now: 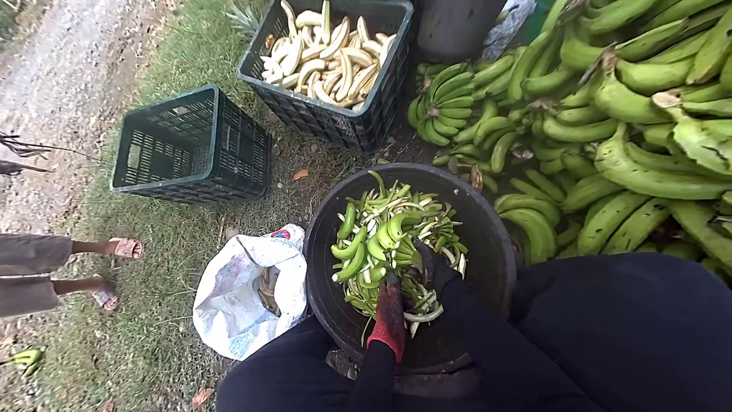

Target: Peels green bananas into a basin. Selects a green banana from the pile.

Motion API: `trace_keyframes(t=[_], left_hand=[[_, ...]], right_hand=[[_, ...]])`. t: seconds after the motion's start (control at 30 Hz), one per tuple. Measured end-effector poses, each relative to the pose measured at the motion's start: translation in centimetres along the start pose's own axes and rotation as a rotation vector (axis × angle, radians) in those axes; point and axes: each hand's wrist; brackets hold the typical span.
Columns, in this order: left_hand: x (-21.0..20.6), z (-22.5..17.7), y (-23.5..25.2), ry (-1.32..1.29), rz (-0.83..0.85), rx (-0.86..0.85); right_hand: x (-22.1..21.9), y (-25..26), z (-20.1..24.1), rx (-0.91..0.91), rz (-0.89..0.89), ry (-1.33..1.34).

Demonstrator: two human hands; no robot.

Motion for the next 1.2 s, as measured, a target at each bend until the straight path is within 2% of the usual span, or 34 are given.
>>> trace_keyframes(t=[0.1,0.17,0.27,0.37,0.67,0.87,1.1,1.2], left_hand=[[0.0,-0.4,-1.4,0.009,0.033,-0.058],[-0.2,-2.1,-2.5,-0.003,0.031,-0.065],[0.0,-5.0,-2.6,0.054,0.073,0.045],[-0.4,-5.7,-2.2,0.098,0.076,0.150],[-0.9,-4.4,-2.9,0.096,0.042,0.181],[-1.4,-4.1,-1.0,0.061,0.033,0.316],[-1.3,-3.6,-3.6,0.110,0.027,0.299],[-1.1,-3.2,-2.3,0.053,0.030,0.354]], right_hand=[[1.7,0.8,-0.1,0.093,-0.023,-0.117],[2.9,1.0,0.2,0.205,-0.041,-0.234],[4.2,1.2,-0.4,0.322,-0.008,-0.403],[4.8,1.9,-1.0,0.406,0.019,-0.559],[4.6,1.4,-1.4,0.433,0.017,-0.578],[4.1,1.4,-2.0,0.448,0.023,-0.581],[4.0,1.6,-1.9,0.313,-0.007,-0.465],[3.4,1.0,-2.1,0.303,-0.002,-0.428]])
Point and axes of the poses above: each hand's wrist, its own y-axis towards the middle knuckle, its own x-axis out of the back of the hand, z = x × y, and after that the axes turned 13 degrees about -y, right-handed
